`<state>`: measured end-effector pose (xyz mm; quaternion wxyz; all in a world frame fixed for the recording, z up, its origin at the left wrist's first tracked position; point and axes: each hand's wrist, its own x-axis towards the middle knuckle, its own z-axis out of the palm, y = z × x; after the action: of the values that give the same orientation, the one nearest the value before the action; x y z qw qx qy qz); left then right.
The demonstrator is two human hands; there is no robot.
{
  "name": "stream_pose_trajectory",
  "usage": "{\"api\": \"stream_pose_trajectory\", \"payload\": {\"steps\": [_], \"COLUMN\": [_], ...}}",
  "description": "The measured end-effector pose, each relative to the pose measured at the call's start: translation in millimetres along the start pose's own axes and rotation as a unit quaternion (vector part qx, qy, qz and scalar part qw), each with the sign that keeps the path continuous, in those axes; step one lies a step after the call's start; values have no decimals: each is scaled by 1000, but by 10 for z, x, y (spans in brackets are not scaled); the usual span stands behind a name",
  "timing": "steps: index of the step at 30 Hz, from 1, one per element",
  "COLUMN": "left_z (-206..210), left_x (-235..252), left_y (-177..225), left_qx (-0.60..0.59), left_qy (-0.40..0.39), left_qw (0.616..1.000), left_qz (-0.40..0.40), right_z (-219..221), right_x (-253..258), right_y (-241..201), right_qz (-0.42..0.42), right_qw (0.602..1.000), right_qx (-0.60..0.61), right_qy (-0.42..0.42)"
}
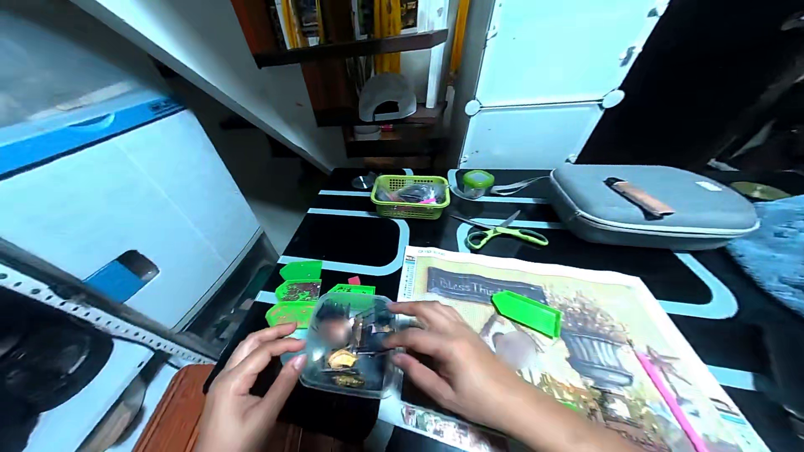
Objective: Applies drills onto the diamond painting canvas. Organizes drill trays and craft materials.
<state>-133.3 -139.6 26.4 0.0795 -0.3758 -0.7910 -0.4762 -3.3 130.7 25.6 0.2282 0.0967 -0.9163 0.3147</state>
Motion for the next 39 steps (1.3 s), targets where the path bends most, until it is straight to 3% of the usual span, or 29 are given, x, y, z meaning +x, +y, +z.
{"api": "stream_pose_trajectory", "payload": {"steps": [3,7,18,26,29,33,39], "left_z": [108,274,326,343,361,359,377], "left_x": [-116,-165,-158,-202,-200,-174,-139], "left_y": [-99,-208,-260,-273,-274,-296,-319], "left_qx": [44,84,77,67,53,18,2], "left_qy": [-38,-21,-30,-29,-17,12,13], "left_qw": [998,996,996,997,998,1000,1000], "left_qz": [1,12,19,17,16,11,-7], "right_z": [180,283,229,231,248,218,218], "right_x": [243,433,761,808,776,696,659], "right_y": [-47,-9,25,31,0,-95,-62], "right_qz": [-33,-14,74,96,46,-51,-44], "right_qw": [996,985,955,951,958,975,976], "right_qx": [7,-22,-40,-27,-32,-66,-63], "right_qy": [-78,-173,-285,-292,-282,-208,-205]}}
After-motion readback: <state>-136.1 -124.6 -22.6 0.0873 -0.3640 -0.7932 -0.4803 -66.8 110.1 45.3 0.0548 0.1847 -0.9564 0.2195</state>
